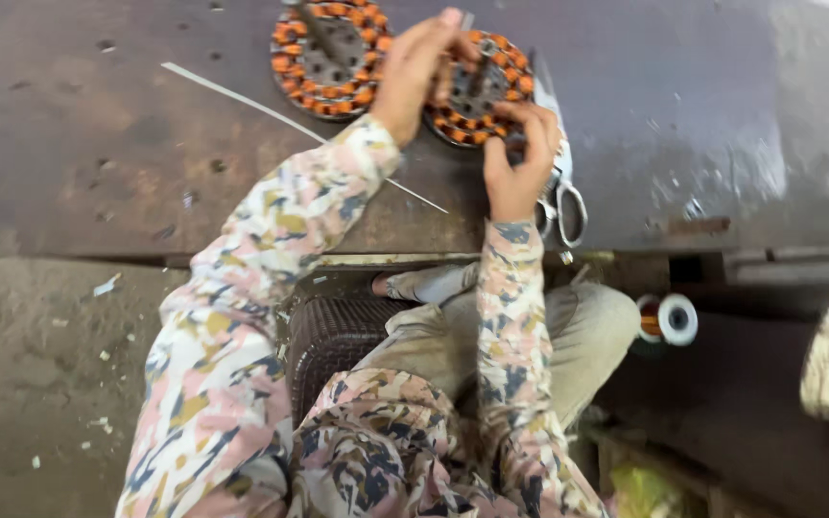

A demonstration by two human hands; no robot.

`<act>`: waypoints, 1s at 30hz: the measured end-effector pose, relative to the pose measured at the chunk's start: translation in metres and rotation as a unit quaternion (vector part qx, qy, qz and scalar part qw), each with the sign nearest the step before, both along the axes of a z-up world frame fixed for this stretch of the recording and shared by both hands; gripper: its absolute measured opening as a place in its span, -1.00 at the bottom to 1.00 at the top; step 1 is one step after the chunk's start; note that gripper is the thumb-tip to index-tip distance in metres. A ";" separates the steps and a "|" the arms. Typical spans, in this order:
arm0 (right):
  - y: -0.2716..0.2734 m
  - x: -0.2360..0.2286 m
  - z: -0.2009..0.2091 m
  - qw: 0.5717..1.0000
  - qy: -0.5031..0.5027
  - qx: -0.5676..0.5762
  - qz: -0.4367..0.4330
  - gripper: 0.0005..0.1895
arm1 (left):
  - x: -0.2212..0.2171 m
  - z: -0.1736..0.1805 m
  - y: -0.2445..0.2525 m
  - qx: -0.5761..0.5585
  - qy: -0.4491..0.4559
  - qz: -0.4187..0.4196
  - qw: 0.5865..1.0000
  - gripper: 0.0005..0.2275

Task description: The person uses shears to trim protruding copper wires from two stator coils placed on a metal workbench. The person repeatedly picks up the shears, cuts the wires, and sets the shears down, working on both coils.

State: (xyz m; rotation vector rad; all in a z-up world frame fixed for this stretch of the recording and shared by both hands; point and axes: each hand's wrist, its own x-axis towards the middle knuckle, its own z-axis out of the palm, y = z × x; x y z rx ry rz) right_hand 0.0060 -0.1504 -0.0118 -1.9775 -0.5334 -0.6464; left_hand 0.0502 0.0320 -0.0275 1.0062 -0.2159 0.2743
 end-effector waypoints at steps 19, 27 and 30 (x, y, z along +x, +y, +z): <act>-0.025 0.021 -0.033 0.999 -0.031 -0.026 0.022 -0.87 | -0.001 0.014 -0.021 0.217 -0.162 0.046 0.962 -0.82; -0.056 0.041 0.003 0.993 0.055 -0.063 0.087 -0.90 | -0.009 -0.002 -0.036 0.298 -0.203 0.048 0.932 -0.76; -0.065 0.031 0.019 0.988 0.058 -0.060 0.134 -0.92 | -0.010 -0.009 -0.040 0.304 -0.188 0.051 0.933 -0.75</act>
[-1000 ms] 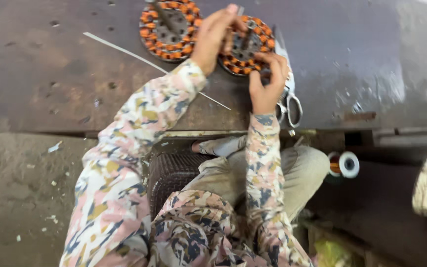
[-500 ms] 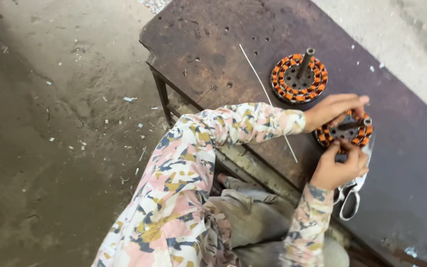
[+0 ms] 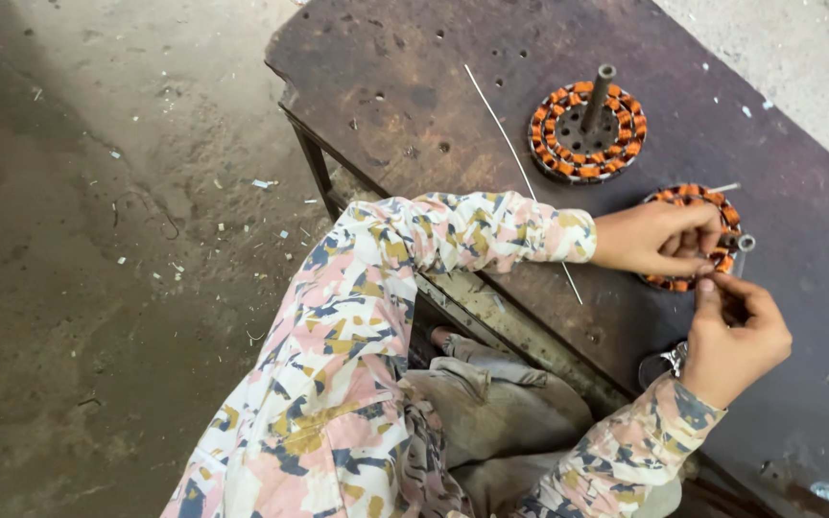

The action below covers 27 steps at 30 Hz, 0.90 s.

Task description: The person uses shears to trim protruding copper wires from two stator coils placed on a metal workbench. The person repeatedly picks up the shears, cuts the wires, and sets the shears down, working on both coils.

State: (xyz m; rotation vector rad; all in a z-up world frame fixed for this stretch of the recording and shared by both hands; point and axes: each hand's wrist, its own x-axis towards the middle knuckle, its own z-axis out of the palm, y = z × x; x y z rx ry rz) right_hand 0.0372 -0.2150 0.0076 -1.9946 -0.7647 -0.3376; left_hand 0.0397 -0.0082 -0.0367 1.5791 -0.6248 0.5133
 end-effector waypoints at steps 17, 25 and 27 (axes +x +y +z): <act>0.014 -0.014 0.033 0.977 0.074 0.173 0.101 -0.91 | -0.011 0.006 0.003 0.258 -0.169 0.145 0.940 -0.85; 0.006 -0.015 0.064 0.963 0.109 0.230 0.083 -0.89 | -0.007 0.006 0.012 0.137 -0.106 0.118 0.978 -0.89; 0.006 -0.022 0.072 0.953 0.131 0.254 0.099 -0.89 | -0.011 0.009 0.014 0.124 -0.103 0.112 0.981 -0.89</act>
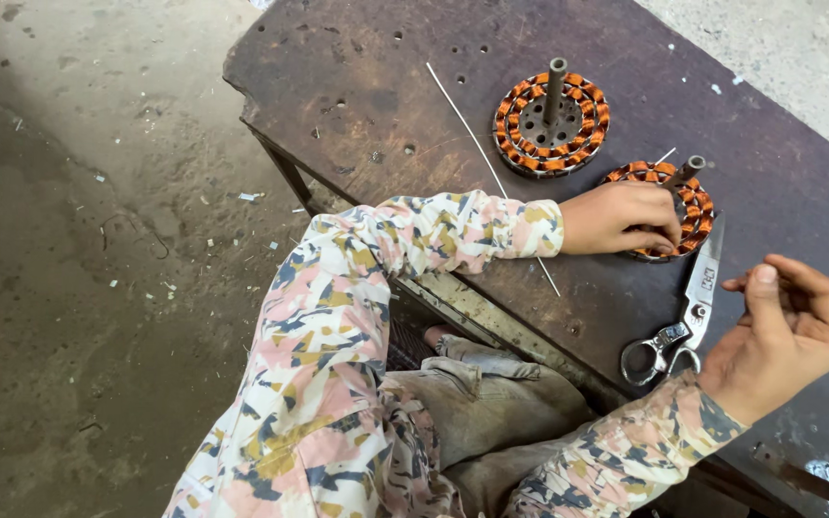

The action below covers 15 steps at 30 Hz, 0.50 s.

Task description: The person uses shears to trim protruding copper wires from two stator coils placed on a metal workbench. The person repeatedly picks up the shears, cuts the wires, and sets the shears down, working on both coils.

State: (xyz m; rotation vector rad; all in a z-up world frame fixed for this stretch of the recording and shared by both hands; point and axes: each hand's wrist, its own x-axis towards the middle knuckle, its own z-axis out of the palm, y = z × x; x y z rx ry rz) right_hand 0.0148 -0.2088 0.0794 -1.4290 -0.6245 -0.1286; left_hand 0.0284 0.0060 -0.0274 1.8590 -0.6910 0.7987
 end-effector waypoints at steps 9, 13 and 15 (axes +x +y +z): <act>0.005 -0.010 0.005 1.000 0.003 0.025 -0.018 -0.88 | -0.007 0.003 -0.007 -0.021 -0.017 0.055 0.998 -0.90; 0.006 -0.017 0.005 0.999 0.006 0.035 -0.018 -0.88 | -0.009 0.004 -0.011 -0.011 -0.013 0.057 0.998 -0.90; 0.005 -0.020 0.006 0.999 0.000 0.034 -0.012 -0.89 | -0.010 0.004 -0.012 -0.019 -0.014 0.050 0.998 -0.90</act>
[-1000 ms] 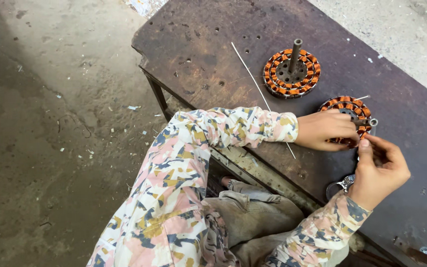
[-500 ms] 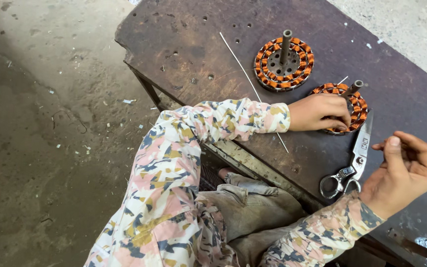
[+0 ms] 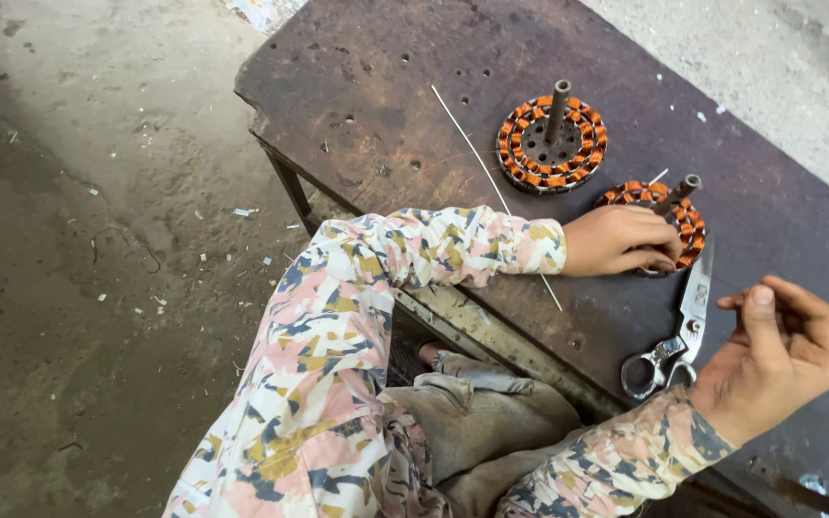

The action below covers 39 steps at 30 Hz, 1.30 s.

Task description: The person uses shears to trim protruding copper wires from two stator coils placed on a metal workbench. The person repeatedly picks up the shears, cuts the wires, and sets the shears down, working on both coils.

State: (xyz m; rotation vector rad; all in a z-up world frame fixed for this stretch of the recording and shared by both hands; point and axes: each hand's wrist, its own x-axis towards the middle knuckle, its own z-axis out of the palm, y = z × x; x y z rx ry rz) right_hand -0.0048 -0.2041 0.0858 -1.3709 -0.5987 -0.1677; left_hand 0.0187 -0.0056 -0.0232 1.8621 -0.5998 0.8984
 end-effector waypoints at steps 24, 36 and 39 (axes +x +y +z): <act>-0.018 0.028 -0.016 0.998 0.033 0.052 -0.017 -0.91 | 0.004 -0.004 -0.004 -0.098 0.070 -0.096 0.988 -0.88; 0.027 0.028 -0.032 0.947 -0.117 -0.295 0.044 -0.73 | 0.004 -0.001 0.003 -0.221 0.144 -0.189 0.946 -0.84; 0.027 0.023 -0.027 0.929 -0.168 -0.330 0.003 -0.85 | 0.007 0.000 0.000 -0.264 0.159 -0.194 0.931 -0.84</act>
